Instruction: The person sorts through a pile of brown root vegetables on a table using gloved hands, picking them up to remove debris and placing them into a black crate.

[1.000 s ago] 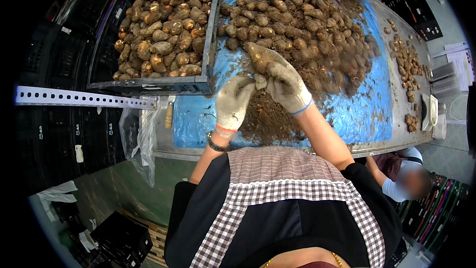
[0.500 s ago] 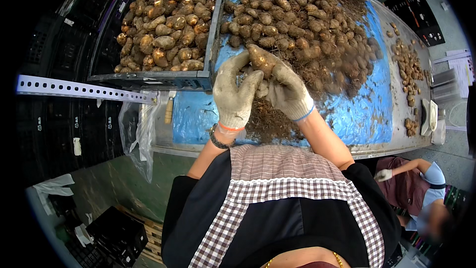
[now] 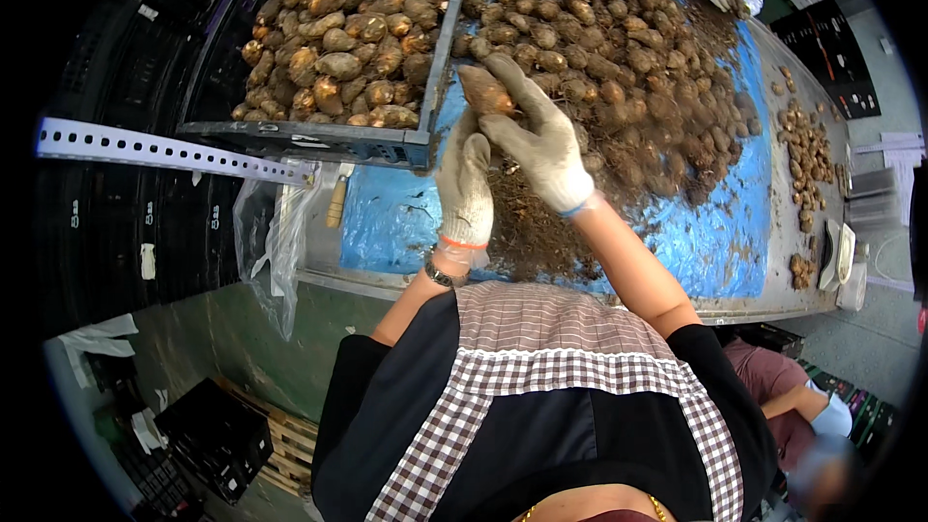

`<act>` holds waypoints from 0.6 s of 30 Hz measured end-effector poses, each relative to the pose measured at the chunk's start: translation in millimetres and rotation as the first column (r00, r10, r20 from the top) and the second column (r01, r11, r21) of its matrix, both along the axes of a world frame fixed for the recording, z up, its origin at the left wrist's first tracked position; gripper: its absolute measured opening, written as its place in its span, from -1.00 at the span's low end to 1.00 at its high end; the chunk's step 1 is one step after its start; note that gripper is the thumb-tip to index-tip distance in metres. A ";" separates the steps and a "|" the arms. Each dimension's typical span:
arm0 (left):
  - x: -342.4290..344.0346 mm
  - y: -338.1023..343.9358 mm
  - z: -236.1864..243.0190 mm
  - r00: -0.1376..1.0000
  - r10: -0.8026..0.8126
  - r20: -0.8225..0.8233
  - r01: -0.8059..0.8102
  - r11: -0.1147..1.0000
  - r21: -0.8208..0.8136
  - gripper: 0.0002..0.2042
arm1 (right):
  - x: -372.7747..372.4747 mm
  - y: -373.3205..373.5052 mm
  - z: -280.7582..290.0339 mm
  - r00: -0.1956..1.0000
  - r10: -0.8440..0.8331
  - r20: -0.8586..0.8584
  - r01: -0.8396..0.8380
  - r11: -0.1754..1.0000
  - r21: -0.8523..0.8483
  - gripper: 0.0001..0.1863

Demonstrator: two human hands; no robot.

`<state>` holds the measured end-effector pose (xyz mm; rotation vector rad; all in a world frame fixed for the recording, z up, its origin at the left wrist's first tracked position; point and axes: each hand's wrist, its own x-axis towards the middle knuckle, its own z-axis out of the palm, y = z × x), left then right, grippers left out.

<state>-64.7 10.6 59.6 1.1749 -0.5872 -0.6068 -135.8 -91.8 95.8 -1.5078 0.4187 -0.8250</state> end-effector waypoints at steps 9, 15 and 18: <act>16.9 -5.5 -53.4 0.933 0.055 -0.355 -0.062 0.998 -0.010 -0.49 | 40.5 0.6 -11.4 0.962 -0.270 -0.035 0.136 0.588 -0.798 -0.40; 6.0 -23.1 -61.6 0.937 0.080 -0.340 -0.084 0.996 0.003 -0.53 | 28.4 -0.9 -42.0 0.949 -0.288 -0.127 0.106 0.673 -0.732 -0.44; -2.1 -11.1 -70.7 0.824 0.061 -0.564 0.109 0.959 0.263 -0.49 | 12.2 4.1 -59.1 0.815 -0.238 -0.528 -0.118 0.824 -0.554 -0.48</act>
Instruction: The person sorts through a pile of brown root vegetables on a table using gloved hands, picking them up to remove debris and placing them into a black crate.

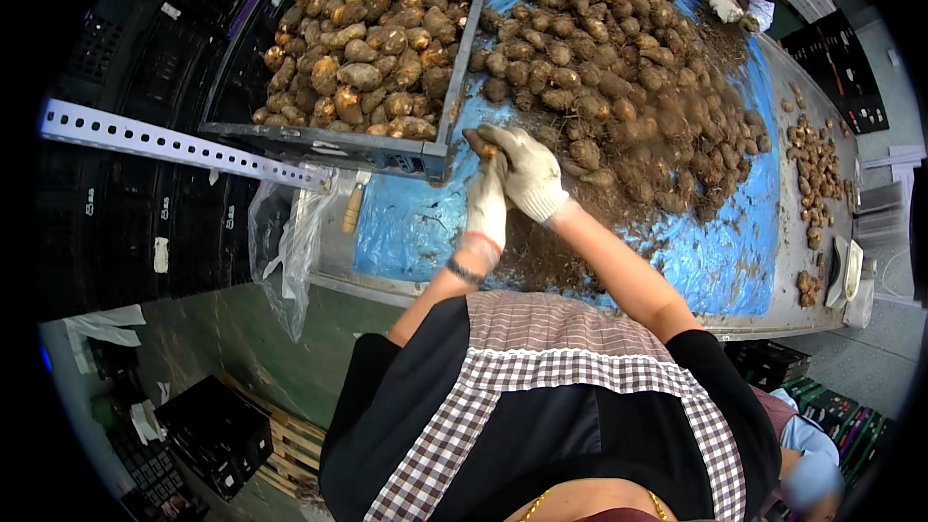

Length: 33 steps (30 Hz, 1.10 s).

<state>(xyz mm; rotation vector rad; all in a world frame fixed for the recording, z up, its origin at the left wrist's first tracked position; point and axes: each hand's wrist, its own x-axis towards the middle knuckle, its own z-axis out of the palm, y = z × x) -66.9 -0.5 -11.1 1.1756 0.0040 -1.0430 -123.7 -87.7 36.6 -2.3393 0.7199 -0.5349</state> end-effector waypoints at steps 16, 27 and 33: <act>2.2 4.8 76.1 0.784 0.083 0.616 0.168 0.926 -0.337 -0.41 | -64.2 -5.8 59.8 0.737 -0.440 0.514 -0.610 -0.103 0.786 -0.50; 8.3 4.2 92.9 0.574 0.092 0.814 0.150 0.965 -0.215 -0.52 | -65.1 -0.9 65.2 0.738 -0.473 0.481 -0.565 -0.045 0.824 -0.48; 21.0 1.7 103.5 0.133 0.083 0.988 0.114 0.989 -0.098 -0.70 | -58.5 1.4 63.8 0.756 -0.321 0.571 -0.539 0.190 0.821 -0.47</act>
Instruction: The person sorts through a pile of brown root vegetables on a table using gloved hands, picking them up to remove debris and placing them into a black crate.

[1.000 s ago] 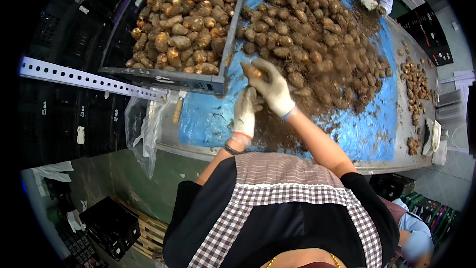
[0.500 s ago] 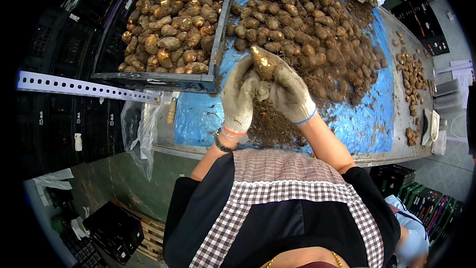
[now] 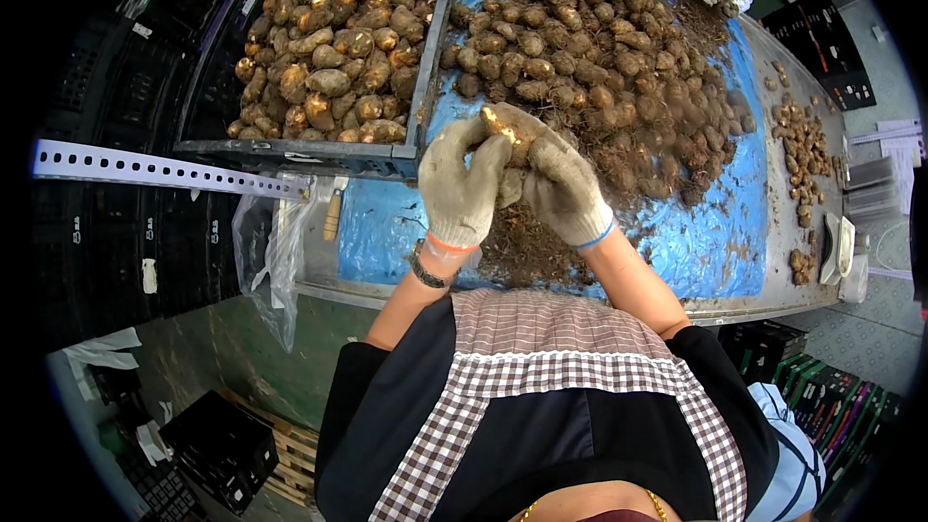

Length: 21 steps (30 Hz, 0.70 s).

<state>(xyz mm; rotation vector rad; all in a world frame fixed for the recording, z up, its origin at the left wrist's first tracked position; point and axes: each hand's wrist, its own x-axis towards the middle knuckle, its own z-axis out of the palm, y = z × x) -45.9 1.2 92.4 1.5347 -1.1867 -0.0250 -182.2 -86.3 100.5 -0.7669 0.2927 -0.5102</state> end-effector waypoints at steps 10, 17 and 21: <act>-2.8 -8.1 -64.2 0.687 -0.045 -0.725 0.065 0.998 0.000 -0.70 | 27.1 -5.7 -7.3 0.993 -0.110 -0.049 0.118 0.970 0.214 -0.44; -29.5 5.5 -112.7 0.788 -0.056 -0.613 0.266 0.929 0.257 -0.65 | 48.5 -21.3 -1.1 0.994 0.014 0.107 0.032 0.909 -0.417 -0.24; -32.5 10.1 -114.4 0.732 0.010 -0.681 0.298 0.895 0.333 -0.67 | 20.0 -57.2 -29.0 0.718 -0.613 -0.328 -0.057 0.418 -0.906 -0.38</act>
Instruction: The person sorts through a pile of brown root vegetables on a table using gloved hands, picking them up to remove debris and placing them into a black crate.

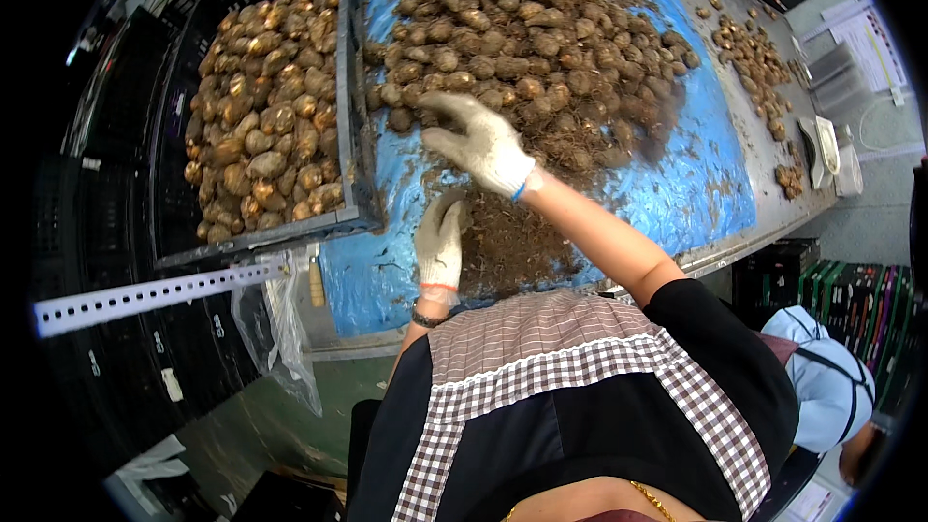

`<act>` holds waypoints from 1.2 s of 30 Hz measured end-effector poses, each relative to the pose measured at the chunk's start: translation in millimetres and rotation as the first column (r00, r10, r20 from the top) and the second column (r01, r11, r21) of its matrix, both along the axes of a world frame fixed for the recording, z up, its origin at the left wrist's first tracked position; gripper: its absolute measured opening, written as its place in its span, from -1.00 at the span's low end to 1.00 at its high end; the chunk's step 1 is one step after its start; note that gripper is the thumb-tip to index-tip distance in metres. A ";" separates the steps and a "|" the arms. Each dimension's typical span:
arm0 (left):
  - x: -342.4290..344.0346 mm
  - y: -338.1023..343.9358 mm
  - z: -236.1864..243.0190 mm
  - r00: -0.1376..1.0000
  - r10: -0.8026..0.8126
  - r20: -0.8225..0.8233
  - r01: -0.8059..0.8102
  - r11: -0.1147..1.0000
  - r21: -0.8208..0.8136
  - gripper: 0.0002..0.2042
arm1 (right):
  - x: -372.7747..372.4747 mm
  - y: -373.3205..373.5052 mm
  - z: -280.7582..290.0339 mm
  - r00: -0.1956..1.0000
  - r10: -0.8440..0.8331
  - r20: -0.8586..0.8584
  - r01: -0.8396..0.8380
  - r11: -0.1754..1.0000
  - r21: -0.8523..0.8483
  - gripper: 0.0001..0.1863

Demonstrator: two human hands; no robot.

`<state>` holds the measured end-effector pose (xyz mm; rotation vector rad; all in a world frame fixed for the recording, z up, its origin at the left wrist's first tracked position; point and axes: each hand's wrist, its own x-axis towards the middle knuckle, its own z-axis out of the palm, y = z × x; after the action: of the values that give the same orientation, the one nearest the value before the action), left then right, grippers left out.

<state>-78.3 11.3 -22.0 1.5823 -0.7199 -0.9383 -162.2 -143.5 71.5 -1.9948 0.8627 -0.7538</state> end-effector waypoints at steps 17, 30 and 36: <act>30.4 -125.3 -5.0 0.571 0.016 0.821 0.055 0.997 -0.058 -0.08 | -243.7 -93.8 -98.8 0.636 -0.745 -0.203 0.474 0.584 -0.659 -0.40; -103.3 -236.4 -0.6 0.393 -0.121 0.912 0.140 0.988 0.071 -0.04 | -184.5 -129.1 -121.8 0.617 -0.761 -0.201 0.623 0.628 -0.466 -0.25; -88.1 -227.1 16.2 0.236 -0.212 0.948 0.474 0.877 0.078 -0.21 | -191.2 -100.1 -99.0 0.737 -0.606 -0.298 0.356 0.723 -0.592 -0.31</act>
<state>-166.5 -215.8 -5.8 1.6953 -2.0429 -0.0257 -353.4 -243.6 -27.5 -2.5003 1.7038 -0.8579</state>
